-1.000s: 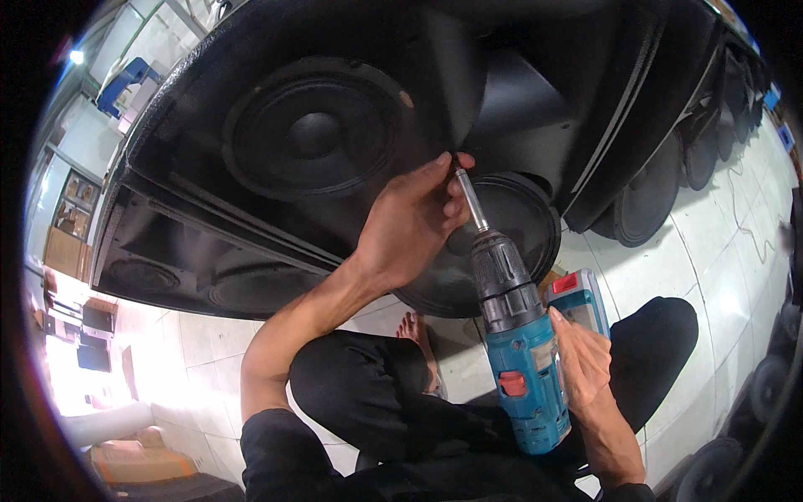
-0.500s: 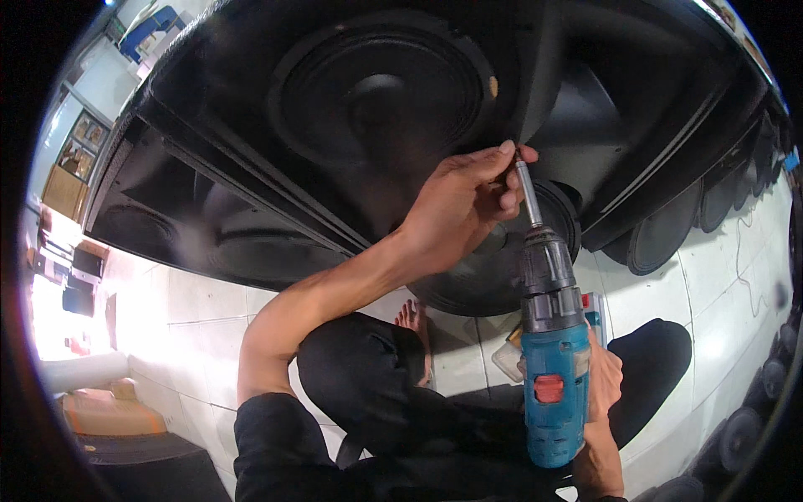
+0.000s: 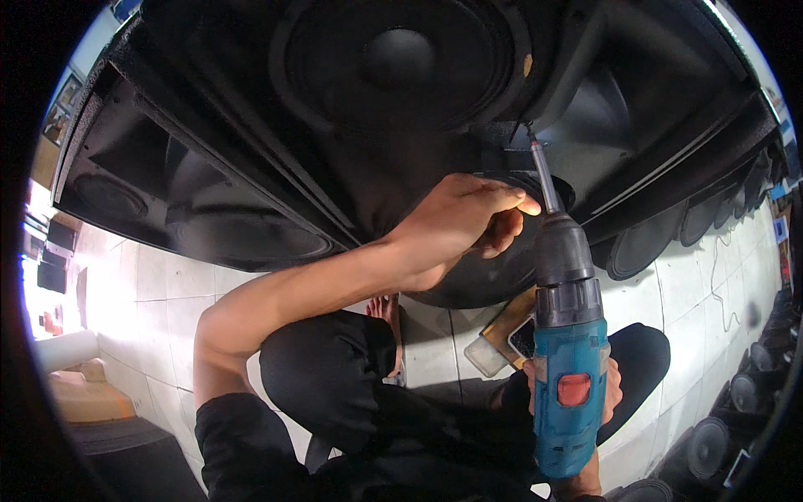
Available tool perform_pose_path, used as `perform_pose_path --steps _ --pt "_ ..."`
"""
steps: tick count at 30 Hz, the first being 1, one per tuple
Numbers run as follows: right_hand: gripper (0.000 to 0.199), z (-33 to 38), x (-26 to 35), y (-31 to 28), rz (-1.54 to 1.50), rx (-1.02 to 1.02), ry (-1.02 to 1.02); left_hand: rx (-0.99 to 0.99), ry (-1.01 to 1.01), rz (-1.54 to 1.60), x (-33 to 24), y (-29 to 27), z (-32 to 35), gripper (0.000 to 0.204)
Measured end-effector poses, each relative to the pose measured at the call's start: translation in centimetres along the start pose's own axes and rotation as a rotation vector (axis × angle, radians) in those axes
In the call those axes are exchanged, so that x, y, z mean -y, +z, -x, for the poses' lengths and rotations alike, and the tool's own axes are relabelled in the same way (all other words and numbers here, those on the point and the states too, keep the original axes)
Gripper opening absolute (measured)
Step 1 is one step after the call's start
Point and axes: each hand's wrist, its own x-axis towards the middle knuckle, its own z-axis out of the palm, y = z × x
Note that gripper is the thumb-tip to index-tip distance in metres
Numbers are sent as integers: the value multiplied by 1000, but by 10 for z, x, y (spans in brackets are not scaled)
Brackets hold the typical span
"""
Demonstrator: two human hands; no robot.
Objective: The person uses a cordless drill to drive screws into the front of large black speaker cabinets. They repeatedly pick up screws from a small box, attach them to the drill bit, and fasten them into the speaker frames while sitting on the floor.
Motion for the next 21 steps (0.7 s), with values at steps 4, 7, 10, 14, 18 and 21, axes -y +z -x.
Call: perform_pose_path --steps 4,7,10,14,18,21 --pt "38 -17 16 -3 91 -133 -187 -1 20 13 9 -3 -3 28" --pt "40 -28 26 -1 131 -102 -212 -3 -22 -13 2 0 1 29" --pt "42 -30 15 5 100 -13 -180 26 -44 -35 -2 3 2 29" --pt "43 -42 24 2 91 -3 -126 23 26 -35 -2 0 7 28" --pt "41 -44 2 17 31 -159 -251 2 -15 -45 -15 5 15 28" --pt "41 -45 5 12 38 -37 -159 -11 -19 -8 -12 0 13 28"
